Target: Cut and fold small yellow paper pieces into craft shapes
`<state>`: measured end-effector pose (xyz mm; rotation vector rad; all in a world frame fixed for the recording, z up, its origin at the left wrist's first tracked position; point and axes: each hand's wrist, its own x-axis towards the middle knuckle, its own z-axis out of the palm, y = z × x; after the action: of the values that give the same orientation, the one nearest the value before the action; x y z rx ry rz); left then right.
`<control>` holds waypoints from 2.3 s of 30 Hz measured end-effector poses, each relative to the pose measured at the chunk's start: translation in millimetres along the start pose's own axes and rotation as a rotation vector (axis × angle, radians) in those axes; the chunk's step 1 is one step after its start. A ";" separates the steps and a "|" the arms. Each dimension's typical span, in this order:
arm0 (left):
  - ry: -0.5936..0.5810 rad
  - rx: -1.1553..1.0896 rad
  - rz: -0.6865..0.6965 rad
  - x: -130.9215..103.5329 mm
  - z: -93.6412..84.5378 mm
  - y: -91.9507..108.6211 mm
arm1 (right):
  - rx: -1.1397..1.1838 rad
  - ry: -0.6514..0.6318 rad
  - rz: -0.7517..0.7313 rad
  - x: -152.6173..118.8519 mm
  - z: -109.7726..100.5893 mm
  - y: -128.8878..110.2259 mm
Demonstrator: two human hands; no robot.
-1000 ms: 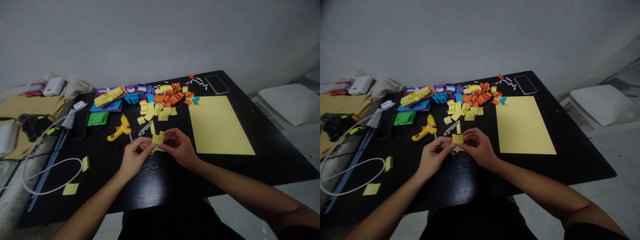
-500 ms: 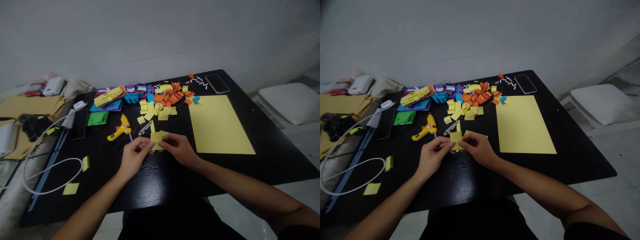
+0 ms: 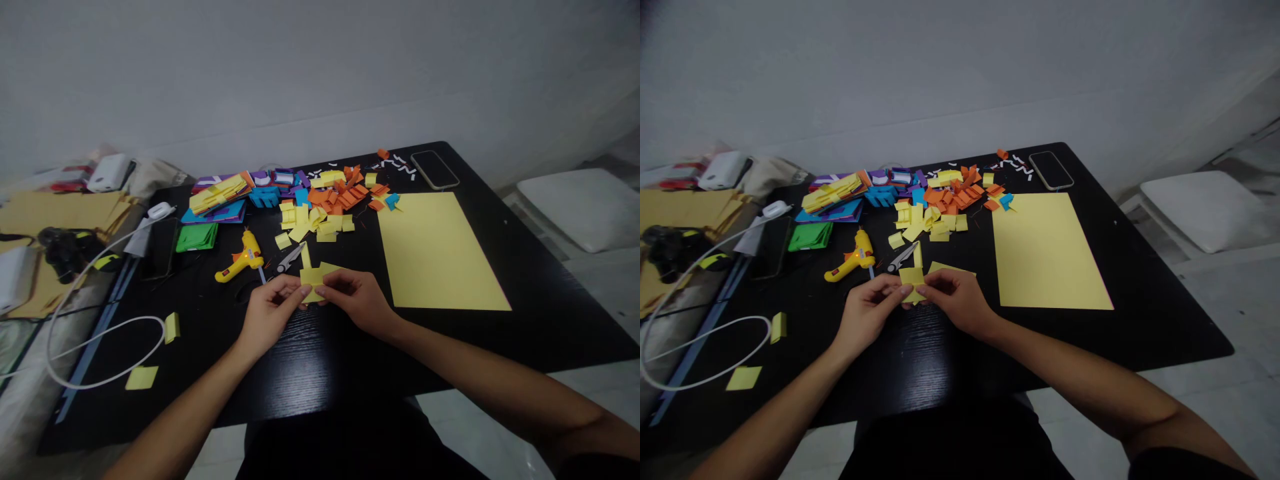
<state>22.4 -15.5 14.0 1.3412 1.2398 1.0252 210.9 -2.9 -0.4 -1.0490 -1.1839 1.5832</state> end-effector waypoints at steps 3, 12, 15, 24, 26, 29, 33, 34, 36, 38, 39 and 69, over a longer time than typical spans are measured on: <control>0.007 0.030 0.012 -1.1 -0.8 -2.4 | -0.031 -0.005 -0.023 -0.6 0.2 0.4; 0.000 0.045 0.021 -2.4 -0.2 -4.8 | -0.139 -0.030 -0.085 -1.6 -0.8 0.7; 0.003 0.024 0.011 -1.9 0.6 -2.4 | -0.131 -0.033 -0.097 -1.3 -1.3 0.9; -0.023 0.050 0.084 -1.4 4.5 1.1 | -0.181 -0.035 -0.117 -0.3 -1.2 3.1; -0.019 0.057 0.084 -1.0 4.3 1.2 | -0.177 -0.041 -0.122 -0.2 -1.4 3.1; 0.002 0.047 0.070 -0.4 3.8 1.9 | -0.170 -0.037 -0.106 0.2 -1.9 2.8; 0.017 0.012 0.022 0.4 3.7 2.8 | -0.067 -0.047 -0.020 0.8 -1.8 2.6; 0.020 0.008 0.014 0.5 3.7 2.8 | -0.045 -0.048 -0.009 0.9 -1.7 2.6; 0.015 0.009 0.007 0.5 3.9 2.4 | -0.042 -0.049 -0.009 1.0 -1.5 2.8; 0.004 0.018 0.006 0.4 3.9 1.7 | -0.068 -0.050 -0.026 0.7 -1.6 3.0; 0.000 0.024 0.008 0.3 3.8 1.3 | -0.084 -0.054 -0.033 0.4 -1.8 3.0; 0.066 0.022 -0.013 2.7 0.2 3.4 | -0.164 -0.094 -0.050 0.5 -2.9 -0.4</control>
<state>23.4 -12.8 17.1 1.3236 1.3108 1.0568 213.6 -1.6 -0.6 -1.0496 -1.4121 1.5312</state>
